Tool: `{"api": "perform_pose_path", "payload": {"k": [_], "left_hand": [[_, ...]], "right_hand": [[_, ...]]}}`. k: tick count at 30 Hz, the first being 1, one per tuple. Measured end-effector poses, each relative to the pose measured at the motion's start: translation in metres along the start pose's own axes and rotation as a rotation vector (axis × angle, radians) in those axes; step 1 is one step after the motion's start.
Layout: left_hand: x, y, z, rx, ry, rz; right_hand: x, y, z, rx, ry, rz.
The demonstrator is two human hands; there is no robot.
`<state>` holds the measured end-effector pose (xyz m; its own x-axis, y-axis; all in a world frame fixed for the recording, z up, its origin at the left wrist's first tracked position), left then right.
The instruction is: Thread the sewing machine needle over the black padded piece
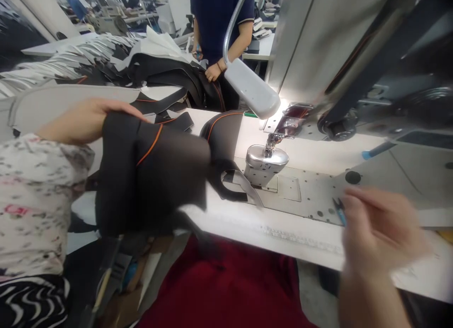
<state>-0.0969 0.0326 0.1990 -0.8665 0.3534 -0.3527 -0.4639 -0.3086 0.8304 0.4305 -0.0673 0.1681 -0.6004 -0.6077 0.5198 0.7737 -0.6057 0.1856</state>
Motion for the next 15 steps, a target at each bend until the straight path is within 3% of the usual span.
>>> {"api": "perform_pose_path", "payload": {"k": [4,8,11,15], "left_hand": [[0.051,0.016,0.027,0.052,0.075,0.203],[0.074,0.004,0.019,0.083,0.132,0.379],[0.053,-0.008,-0.003,-0.044,0.136,0.458],[-0.006,-0.033,-0.037,-0.139,0.050,0.469]], "right_hand": [[-0.001,-0.074,0.014,0.016,-0.087,0.168],[-0.001,-0.123,0.024,0.051,-0.182,0.110],[0.002,-0.135,0.022,0.022,-0.199,0.090],[0.005,-0.138,0.019,-0.065,-0.196,0.091]]}}
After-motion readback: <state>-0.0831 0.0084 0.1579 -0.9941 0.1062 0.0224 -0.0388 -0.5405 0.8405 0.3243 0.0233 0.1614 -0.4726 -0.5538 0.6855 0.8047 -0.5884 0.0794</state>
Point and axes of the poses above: each hand's wrist, its own z-axis towards the middle knuckle, its own y-axis out of the back of the hand, x = y × z, the point moved 4 cm from there along z, towards the middle knuckle, and after that the axes turned 10 degrees about z, right-handed, at the moved point
